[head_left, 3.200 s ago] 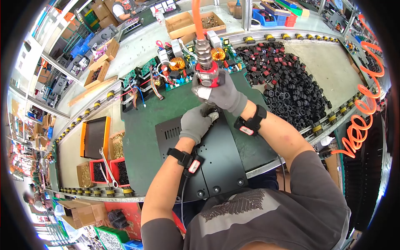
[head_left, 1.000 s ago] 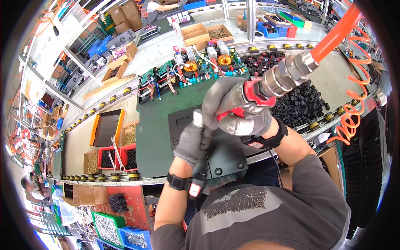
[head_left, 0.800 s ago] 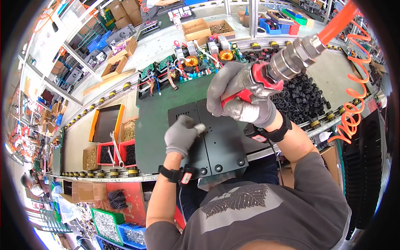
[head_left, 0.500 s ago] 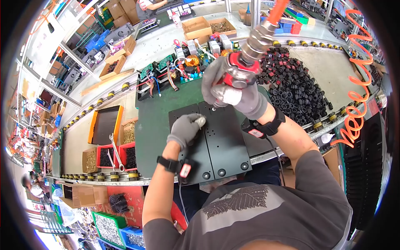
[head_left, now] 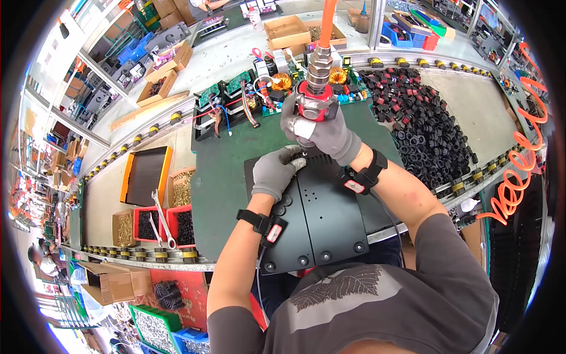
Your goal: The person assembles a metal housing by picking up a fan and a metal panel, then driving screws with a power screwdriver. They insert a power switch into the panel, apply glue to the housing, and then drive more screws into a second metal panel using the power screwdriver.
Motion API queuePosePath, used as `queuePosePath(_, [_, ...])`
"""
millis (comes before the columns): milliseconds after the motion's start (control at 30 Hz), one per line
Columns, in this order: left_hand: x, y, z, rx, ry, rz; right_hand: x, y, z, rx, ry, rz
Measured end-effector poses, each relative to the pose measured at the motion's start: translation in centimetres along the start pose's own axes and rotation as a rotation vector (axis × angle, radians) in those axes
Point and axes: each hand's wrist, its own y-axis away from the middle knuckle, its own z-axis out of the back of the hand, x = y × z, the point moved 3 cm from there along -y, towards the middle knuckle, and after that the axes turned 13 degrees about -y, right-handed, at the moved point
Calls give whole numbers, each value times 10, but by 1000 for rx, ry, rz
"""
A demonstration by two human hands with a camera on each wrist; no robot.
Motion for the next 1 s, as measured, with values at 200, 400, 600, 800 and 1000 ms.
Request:
queuePosePath(200, [0,-3,-4,-8,-61,32,-3,-6,-2,-17,85,-14])
queuePosePath(400, [2,-5,-5,-40,-142,26,-18,-15,-2,-41,115,-80])
queuePosePath(600, [6,-6,-10,-67,-134,-5,-33,-25,10,-31,117,-226])
queuePosePath(800, [49,7,18,175,1000,230,-45,-23,18,45,11,-107])
queuePosePath(1000, [53,64,34,150,1404,349,-27,-22,4,-17,97,-176])
